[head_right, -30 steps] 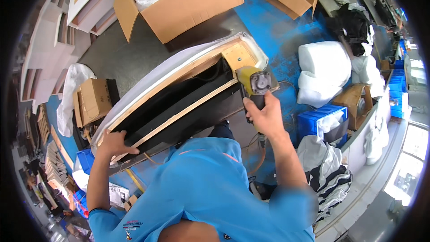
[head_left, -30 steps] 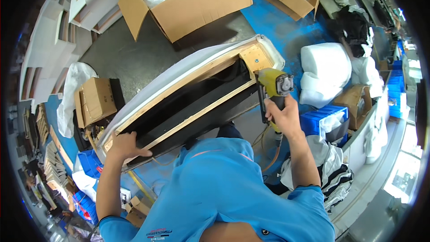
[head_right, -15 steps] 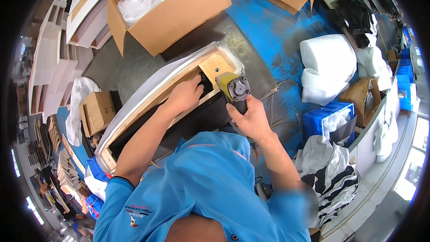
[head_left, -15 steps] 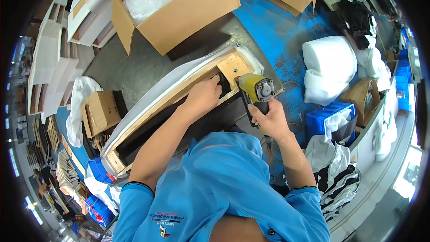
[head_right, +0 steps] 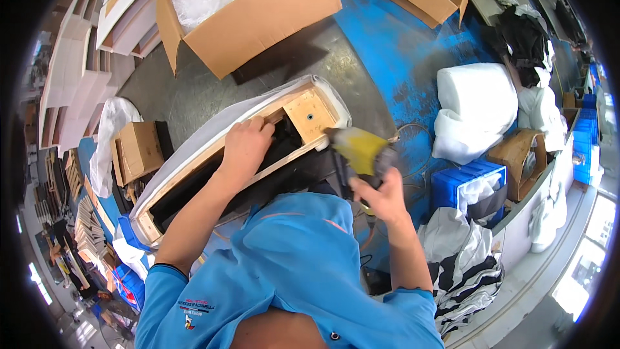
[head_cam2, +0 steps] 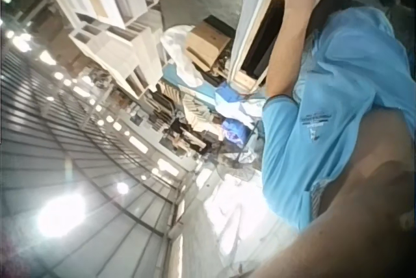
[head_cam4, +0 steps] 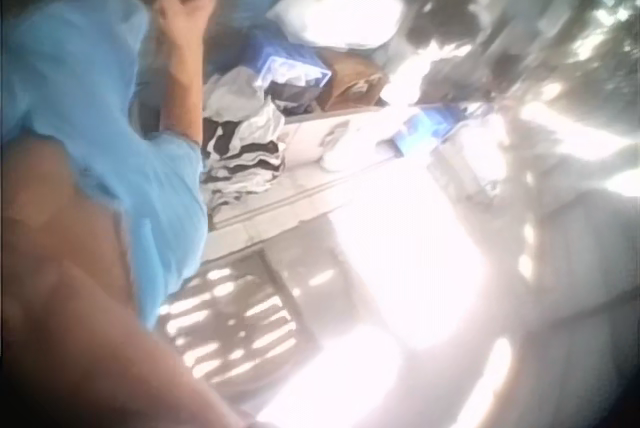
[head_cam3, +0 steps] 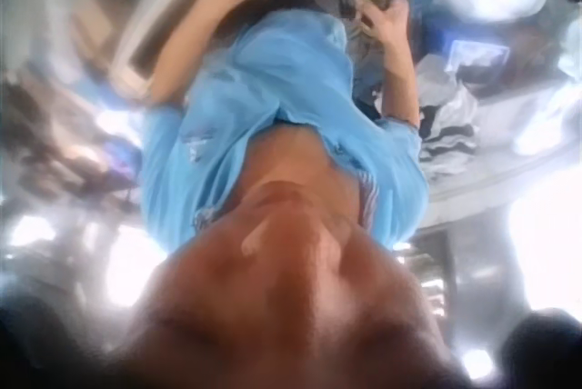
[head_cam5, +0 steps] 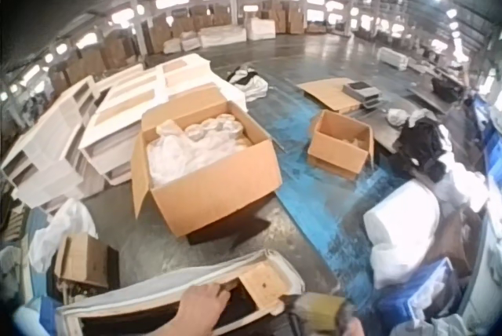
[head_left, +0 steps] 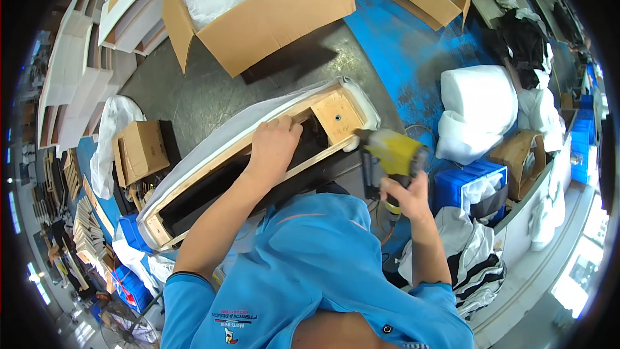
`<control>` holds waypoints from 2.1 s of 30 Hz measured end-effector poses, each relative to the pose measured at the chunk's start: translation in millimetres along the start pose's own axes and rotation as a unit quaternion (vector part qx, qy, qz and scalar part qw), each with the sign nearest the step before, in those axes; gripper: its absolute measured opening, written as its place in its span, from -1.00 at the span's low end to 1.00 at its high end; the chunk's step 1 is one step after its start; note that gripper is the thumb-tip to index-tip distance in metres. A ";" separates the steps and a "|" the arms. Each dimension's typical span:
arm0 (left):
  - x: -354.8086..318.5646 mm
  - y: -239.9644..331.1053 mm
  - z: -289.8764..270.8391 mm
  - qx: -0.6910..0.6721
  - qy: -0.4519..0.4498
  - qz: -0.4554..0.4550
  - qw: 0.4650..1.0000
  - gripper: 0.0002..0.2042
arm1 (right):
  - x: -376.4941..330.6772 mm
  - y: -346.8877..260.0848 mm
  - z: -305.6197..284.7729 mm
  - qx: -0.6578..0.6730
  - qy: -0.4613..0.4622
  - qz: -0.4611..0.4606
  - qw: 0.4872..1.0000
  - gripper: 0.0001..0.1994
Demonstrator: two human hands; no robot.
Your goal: The person assembles a wooden frame onto a gray upholstered cushion. They align the wooden pieces with the cushion and use a pneumatic nail gun to secure the frame to the upholstery. The person works systematically along the edges of the cushion to attach the frame.
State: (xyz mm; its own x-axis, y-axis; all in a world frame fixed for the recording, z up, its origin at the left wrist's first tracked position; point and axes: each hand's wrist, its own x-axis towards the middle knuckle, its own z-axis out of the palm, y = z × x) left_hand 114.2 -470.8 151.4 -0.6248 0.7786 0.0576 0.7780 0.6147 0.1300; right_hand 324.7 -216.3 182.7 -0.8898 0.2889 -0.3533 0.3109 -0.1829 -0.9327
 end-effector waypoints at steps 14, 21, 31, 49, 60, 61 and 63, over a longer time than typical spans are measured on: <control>-14.1 0.8 -9.5 -0.023 0.102 -0.026 0.994 -0.78 | 235.4 326.6 -58.1 -0.416 0.085 0.138 0.895 -0.16; 7.6 -2.2 -5.2 -0.149 0.128 -0.038 0.980 -0.84 | 248.2 296.1 -90.3 -0.185 0.212 0.020 0.959 -0.65; 22.9 -28.9 2.5 -0.281 0.091 0.017 0.955 -0.87 | 85.4 -44.8 122.1 -0.743 -0.297 -0.347 0.489 -0.03; 12.6 -29.1 29.4 -0.228 0.240 0.074 0.941 -0.88 | 129.6 -67.3 125.8 -0.669 -0.132 -0.392 0.617 -0.56; -32.4 41.5 11.6 -0.255 -0.030 -0.163 0.953 -0.58 | 210.0 -55.9 131.4 -0.590 -0.323 -0.323 0.666 -0.70; -26.0 39.3 13.8 -0.295 -0.134 -0.177 0.929 -0.52 | 210.6 -57.0 131.6 -0.603 -0.330 -0.316 0.654 -0.72; -3.2 22.5 37.7 -0.384 -0.191 -0.134 0.893 -0.22 | 212.2 -60.8 142.1 -0.624 -0.349 -0.315 0.624 -0.74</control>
State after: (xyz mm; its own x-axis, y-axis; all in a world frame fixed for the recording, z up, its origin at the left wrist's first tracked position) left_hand 136.1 -454.7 116.8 -0.6000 0.6930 -0.3997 0.2378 0.6316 0.7379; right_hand 69.5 -277.4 174.8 -0.7596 -0.6260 -0.1764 -0.5445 0.7605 -0.3539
